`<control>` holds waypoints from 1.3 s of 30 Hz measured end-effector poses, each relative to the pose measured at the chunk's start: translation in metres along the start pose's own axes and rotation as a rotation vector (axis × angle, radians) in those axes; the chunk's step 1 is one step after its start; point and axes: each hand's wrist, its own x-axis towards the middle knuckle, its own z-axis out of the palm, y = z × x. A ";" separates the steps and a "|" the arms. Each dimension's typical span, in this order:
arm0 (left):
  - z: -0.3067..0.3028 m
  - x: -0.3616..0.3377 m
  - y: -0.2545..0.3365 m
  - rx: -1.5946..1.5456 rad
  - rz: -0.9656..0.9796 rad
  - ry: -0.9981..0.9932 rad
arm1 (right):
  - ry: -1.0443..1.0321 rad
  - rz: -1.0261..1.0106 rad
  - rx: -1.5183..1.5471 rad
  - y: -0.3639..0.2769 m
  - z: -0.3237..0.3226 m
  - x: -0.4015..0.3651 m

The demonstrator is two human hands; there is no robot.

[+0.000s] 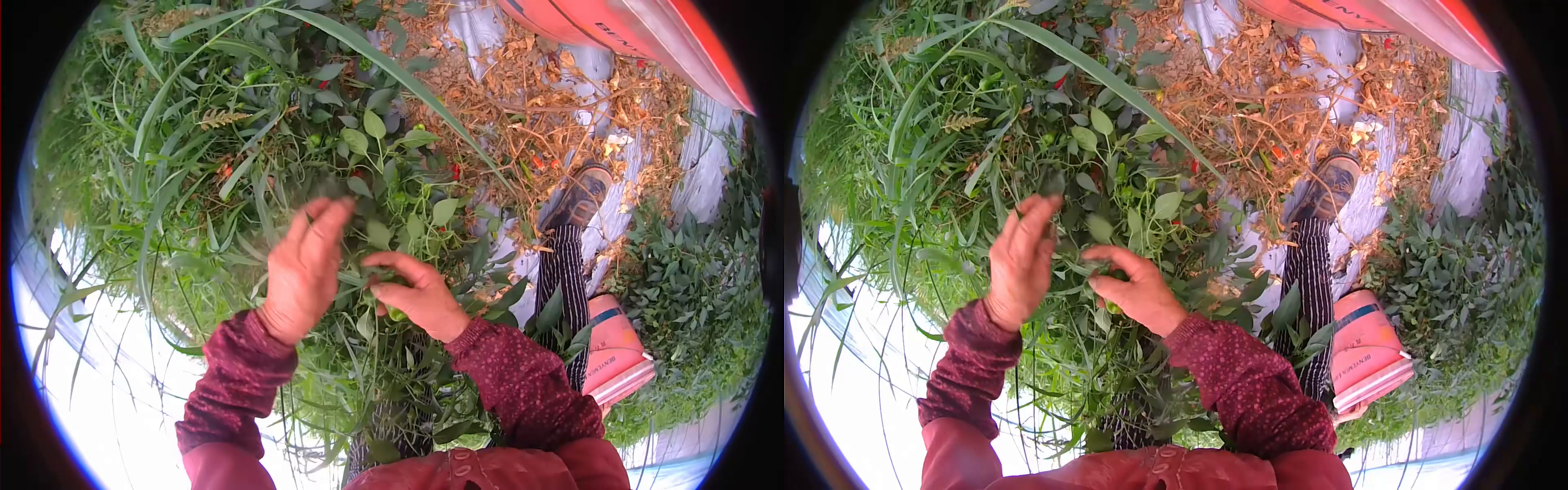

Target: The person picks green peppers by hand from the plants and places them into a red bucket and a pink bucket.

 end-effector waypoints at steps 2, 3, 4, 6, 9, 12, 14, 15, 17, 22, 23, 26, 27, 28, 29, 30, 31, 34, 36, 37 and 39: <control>0.006 -0.004 0.018 -0.055 0.063 -0.011 | -0.002 -0.100 0.270 -0.015 -0.002 -0.005; 0.007 -0.005 0.027 -0.108 0.118 -0.027 | -0.001 -0.103 0.269 -0.018 -0.004 -0.007; 0.004 -0.001 0.038 -0.198 0.056 -0.068 | -0.057 -0.093 0.326 -0.020 -0.006 -0.008; 0.013 -0.005 0.039 -0.324 -0.018 0.010 | -0.148 -0.063 0.376 -0.030 -0.007 -0.013; 0.017 -0.014 0.047 -0.455 -0.144 0.087 | -0.183 -0.040 0.349 -0.034 -0.001 -0.017; 0.020 -0.016 0.057 -0.399 -0.063 0.099 | -0.236 -0.042 0.267 -0.017 -0.004 -0.013; 0.022 -0.020 0.057 -0.457 -0.084 0.019 | -0.252 -0.007 0.190 -0.020 -0.007 -0.012; 0.021 -0.018 0.056 -0.452 -0.063 -0.015 | -0.265 -0.018 0.186 -0.022 -0.008 -0.011; 0.019 -0.016 0.053 -0.416 -0.035 -0.049 | -0.251 -0.013 0.122 -0.021 -0.006 -0.011; 0.016 -0.008 0.051 -0.361 -0.071 -0.137 | -0.042 -0.198 0.112 -0.017 0.002 -0.008; 0.012 -0.003 0.052 -0.363 -0.066 -0.138 | -0.071 -0.135 0.117 -0.012 -0.003 -0.007; -0.005 0.020 0.048 -0.509 -0.295 -0.412 | -0.144 -0.047 0.089 -0.013 -0.010 -0.004; -0.003 0.026 0.041 -0.504 -0.293 -0.408 | -0.184 -0.015 0.053 -0.015 -0.012 -0.003; 0.001 0.031 0.032 -0.653 -0.295 -0.451 | -0.186 -0.017 0.053 -0.018 -0.011 -0.004; 0.003 0.037 0.024 -0.803 -0.296 -0.495 | -0.255 0.017 -0.015 -0.023 -0.009 -0.007; -0.001 0.047 0.018 -0.660 -0.308 -0.517 | -0.323 0.053 -0.081 -0.028 -0.006 -0.011; 0.000 0.054 0.012 -0.534 -0.276 -0.505 | -0.368 0.032 -0.117 -0.033 0.000 -0.014; 0.016 0.062 -0.001 -0.258 -0.010 -0.421 | -0.462 -0.037 -0.255 -0.026 0.001 -0.012; 0.026 0.068 0.011 0.023 0.210 -0.385 | -0.430 0.003 -0.025 -0.018 -0.001 -0.009; 0.026 0.074 0.008 0.024 0.211 -0.383 | -0.430 0.002 -0.027 -0.019 -0.001 -0.008; 0.030 0.098 -0.007 0.055 0.069 -0.276 | -0.331 0.074 0.152 -0.019 -0.002 -0.009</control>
